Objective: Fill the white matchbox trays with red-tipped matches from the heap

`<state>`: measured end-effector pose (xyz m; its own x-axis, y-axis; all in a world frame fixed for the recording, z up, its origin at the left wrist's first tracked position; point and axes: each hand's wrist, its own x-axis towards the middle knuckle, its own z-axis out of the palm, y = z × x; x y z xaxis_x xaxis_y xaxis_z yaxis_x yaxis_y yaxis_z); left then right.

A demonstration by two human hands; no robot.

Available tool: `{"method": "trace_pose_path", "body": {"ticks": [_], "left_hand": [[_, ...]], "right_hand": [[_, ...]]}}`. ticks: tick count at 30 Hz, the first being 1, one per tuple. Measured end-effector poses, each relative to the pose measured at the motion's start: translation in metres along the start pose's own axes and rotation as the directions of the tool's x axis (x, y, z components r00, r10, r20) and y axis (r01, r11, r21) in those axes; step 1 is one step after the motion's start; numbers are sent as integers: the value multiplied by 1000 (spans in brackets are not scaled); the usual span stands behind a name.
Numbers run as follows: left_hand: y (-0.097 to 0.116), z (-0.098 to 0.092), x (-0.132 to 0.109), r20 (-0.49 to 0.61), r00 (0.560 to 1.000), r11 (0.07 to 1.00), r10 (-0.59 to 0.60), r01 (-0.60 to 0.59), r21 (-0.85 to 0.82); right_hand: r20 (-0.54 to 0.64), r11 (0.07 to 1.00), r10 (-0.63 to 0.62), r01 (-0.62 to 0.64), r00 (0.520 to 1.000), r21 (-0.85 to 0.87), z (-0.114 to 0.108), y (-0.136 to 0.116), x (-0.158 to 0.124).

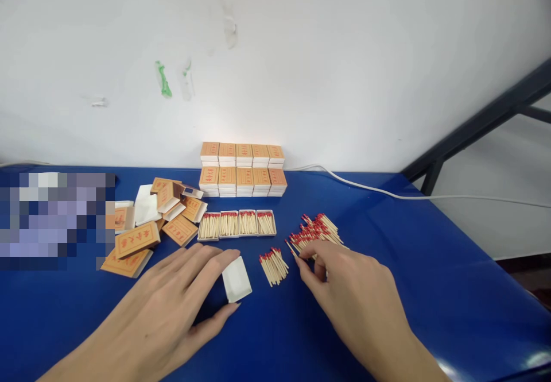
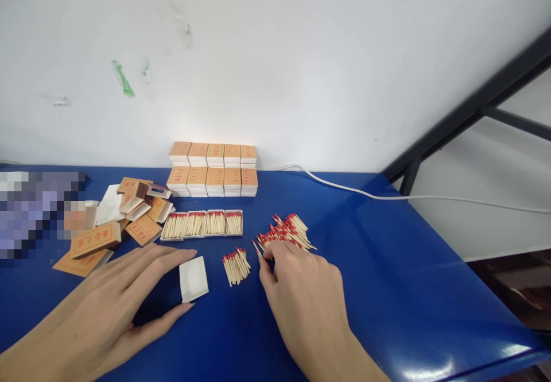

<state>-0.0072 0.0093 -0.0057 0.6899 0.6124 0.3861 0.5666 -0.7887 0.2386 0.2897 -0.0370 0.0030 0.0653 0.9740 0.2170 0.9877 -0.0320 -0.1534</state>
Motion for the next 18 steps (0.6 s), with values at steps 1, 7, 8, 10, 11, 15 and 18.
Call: {"method": "trace_pose_path", "body": {"ticks": [1, 7, 8, 10, 11, 15, 18], "left_hand": [[0, 0, 0, 3, 1000, 1000, 3, -3, -1], [0, -1, 3, -5, 1000, 1000, 19, -19, -20], [-1, -1, 3, -6, 1000, 999, 25, -25, -23], [-1, 0, 3, -1, 999, 999, 36, -37, -29], [-1, 0, 3, 0, 999, 999, 40, -40, -32], [-2, 1, 4, 14, 999, 999, 31, -31, -39], [-3, 1, 4, 20, 999, 999, 26, -25, -24]], "right_hand": [[6, 1000, 7, -7, 1000, -2, 0, 0, 0], [-16, 999, -6, 5, 1000, -38, 5, -4, 0], [-25, 999, -10, 8, 1000, -48, 6, -5, -1], [-46, 998, -17, 14, 999, -69, 9, -7, -2], [-58, 997, -23, 19, 998, -79, 9, -7, -3], [-114, 993, -70, 58, 991, -105, 9, -9, -4], [-152, 990, -94, 77, 984, -115, 8, -9, -4]]}}
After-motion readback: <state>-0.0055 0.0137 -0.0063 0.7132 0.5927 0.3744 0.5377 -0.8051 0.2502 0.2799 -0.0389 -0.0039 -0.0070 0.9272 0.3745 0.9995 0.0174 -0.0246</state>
